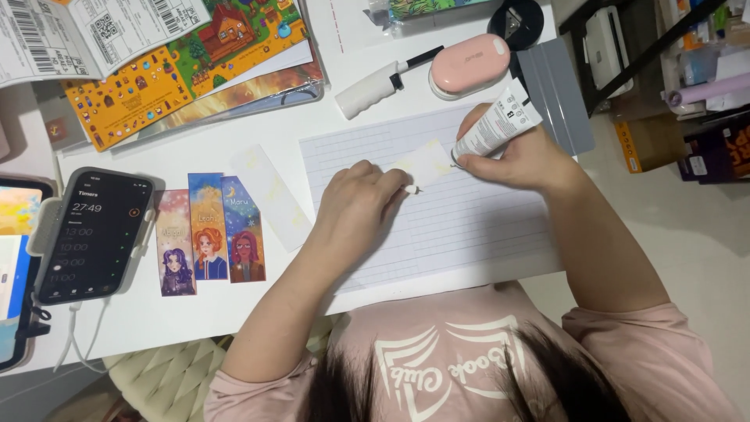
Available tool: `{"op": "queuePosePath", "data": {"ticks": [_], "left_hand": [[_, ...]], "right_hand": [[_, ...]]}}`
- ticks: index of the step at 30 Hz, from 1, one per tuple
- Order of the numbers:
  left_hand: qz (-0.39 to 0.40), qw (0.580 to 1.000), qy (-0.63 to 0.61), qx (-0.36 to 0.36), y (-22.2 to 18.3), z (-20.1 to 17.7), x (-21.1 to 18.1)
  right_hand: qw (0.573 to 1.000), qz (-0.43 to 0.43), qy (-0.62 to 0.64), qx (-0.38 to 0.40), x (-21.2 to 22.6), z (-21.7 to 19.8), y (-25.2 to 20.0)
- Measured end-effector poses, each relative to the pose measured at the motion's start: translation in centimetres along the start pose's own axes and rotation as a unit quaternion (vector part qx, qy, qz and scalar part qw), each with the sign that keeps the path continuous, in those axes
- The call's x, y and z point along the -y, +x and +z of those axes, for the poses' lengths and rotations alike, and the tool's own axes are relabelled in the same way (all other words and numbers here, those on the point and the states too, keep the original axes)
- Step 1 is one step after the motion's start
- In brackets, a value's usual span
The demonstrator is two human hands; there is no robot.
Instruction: Applying glue to a paper bookmark and pressing it onto a surface using a squeegee tool.
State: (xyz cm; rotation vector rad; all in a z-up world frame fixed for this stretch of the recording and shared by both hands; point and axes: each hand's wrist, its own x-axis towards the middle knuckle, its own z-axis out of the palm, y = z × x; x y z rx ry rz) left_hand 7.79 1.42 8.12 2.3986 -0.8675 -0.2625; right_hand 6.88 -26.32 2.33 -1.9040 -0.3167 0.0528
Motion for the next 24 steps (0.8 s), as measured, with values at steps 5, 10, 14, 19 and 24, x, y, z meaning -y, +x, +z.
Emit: {"op": "queuePosePath", "data": {"ticks": [5, 10, 14, 19, 24], "left_hand": [[0.000, 1.000, 0.010, 0.008, 0.0, 0.3, 0.1], [-0.004, 1.000, 0.008, 0.012, 0.1, 0.3, 0.3], [-0.011, 1.000, 0.006, 0.012, 0.1, 0.3, 0.2], [-0.013, 1.000, -0.001, 0.002, 0.1, 0.4, 0.2], [-0.017, 0.991, -0.094, -0.098, -0.1, 0.8, 0.4]], "right_hand": [[1.000, 0.013, -0.011, 0.015, -0.4, 0.2, -0.4], [1.000, 0.019, -0.016, 0.017, -0.3, 0.1, -0.3], [1.000, 0.007, -0.020, 0.013, -0.5, -0.3, -0.1], [1.000, -0.012, -0.001, 0.001, -0.5, -0.4, 0.1], [0.993, -0.051, 0.094, -0.045, 0.2, 0.2, 0.6]]}}
